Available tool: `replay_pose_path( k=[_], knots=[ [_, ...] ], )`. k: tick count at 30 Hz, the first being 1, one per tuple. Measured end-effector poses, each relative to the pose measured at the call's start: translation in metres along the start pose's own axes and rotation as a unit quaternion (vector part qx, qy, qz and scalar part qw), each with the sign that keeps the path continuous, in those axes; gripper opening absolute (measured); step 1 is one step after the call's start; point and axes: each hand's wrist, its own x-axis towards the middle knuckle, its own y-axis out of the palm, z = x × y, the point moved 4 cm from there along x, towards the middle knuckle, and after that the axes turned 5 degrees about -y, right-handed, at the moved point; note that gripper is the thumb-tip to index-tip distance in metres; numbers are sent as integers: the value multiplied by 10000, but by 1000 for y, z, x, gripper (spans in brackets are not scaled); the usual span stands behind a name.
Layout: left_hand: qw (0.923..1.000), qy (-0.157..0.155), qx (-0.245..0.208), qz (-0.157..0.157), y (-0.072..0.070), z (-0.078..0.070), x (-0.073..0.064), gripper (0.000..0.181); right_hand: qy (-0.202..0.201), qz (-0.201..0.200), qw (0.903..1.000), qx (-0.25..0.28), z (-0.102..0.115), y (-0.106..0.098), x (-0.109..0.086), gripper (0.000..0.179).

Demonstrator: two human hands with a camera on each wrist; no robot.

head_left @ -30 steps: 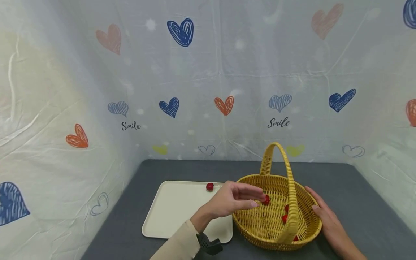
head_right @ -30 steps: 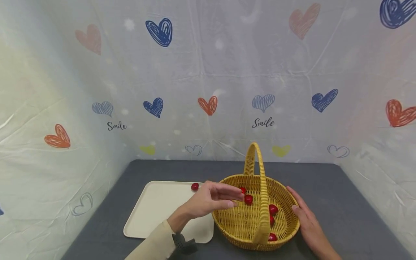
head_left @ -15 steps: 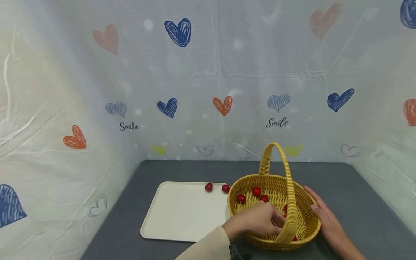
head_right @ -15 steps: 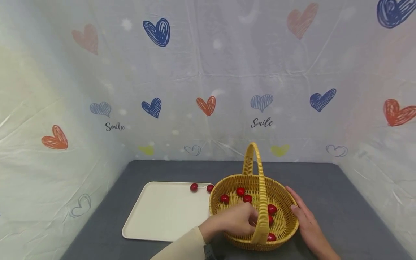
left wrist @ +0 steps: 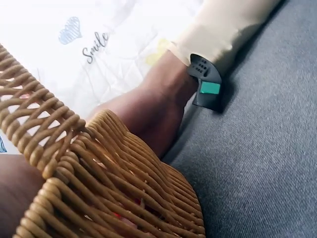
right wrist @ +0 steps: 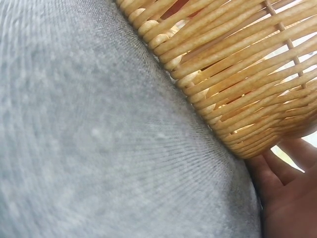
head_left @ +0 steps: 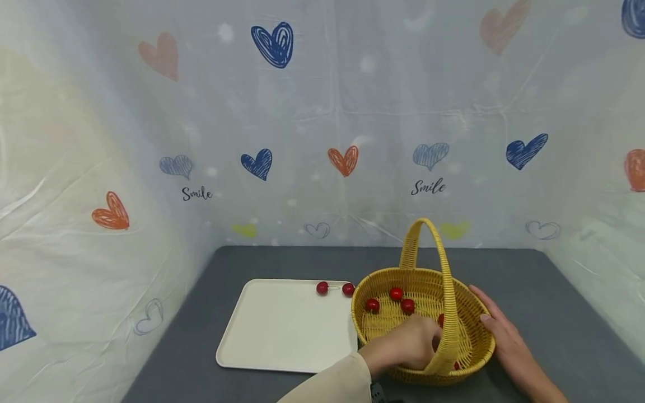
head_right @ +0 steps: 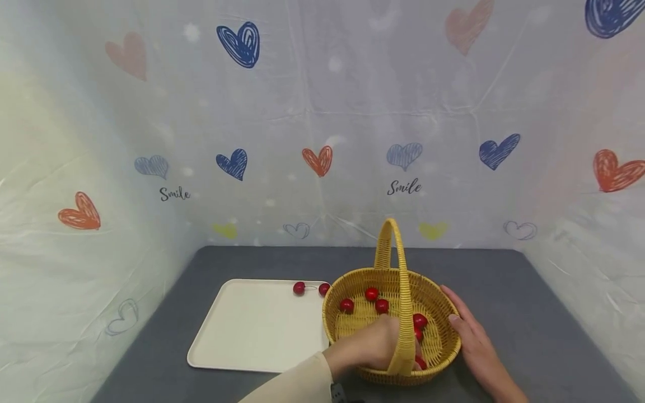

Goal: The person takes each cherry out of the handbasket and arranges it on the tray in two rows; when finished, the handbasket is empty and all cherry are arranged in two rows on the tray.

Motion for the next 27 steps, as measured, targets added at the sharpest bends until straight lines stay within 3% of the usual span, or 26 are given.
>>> replay_pose_path(
  k=[3,7,11,15,17,20,27],
  knots=[
    [9994,211,-96,-246,-4,2,-3,22,-67,0,10000,47,1,1,1,56],
    [9912,573,-1038,-594,-9,3,-6,7,-172,-60,9998,66,3,2,1,55],
    [9689,733,-2191,-886,-13,4,-6,14,-240,-69,9996,121,5,1,0,55],
    [9452,948,-2856,-1268,-19,2,-9,23,-270,-56,9995,134,5,2,0,55],
    [9384,1061,-2949,-1458,-22,1,-11,26,-270,-52,9995,131,5,2,0,55],
    [9365,1192,-2842,-1672,-27,-1,-17,29,-264,-49,9996,127,5,2,0,55],
    [9204,1390,-3326,-1514,-44,7,-39,30,-124,27,9998,144,3,2,1,56]
  ],
)
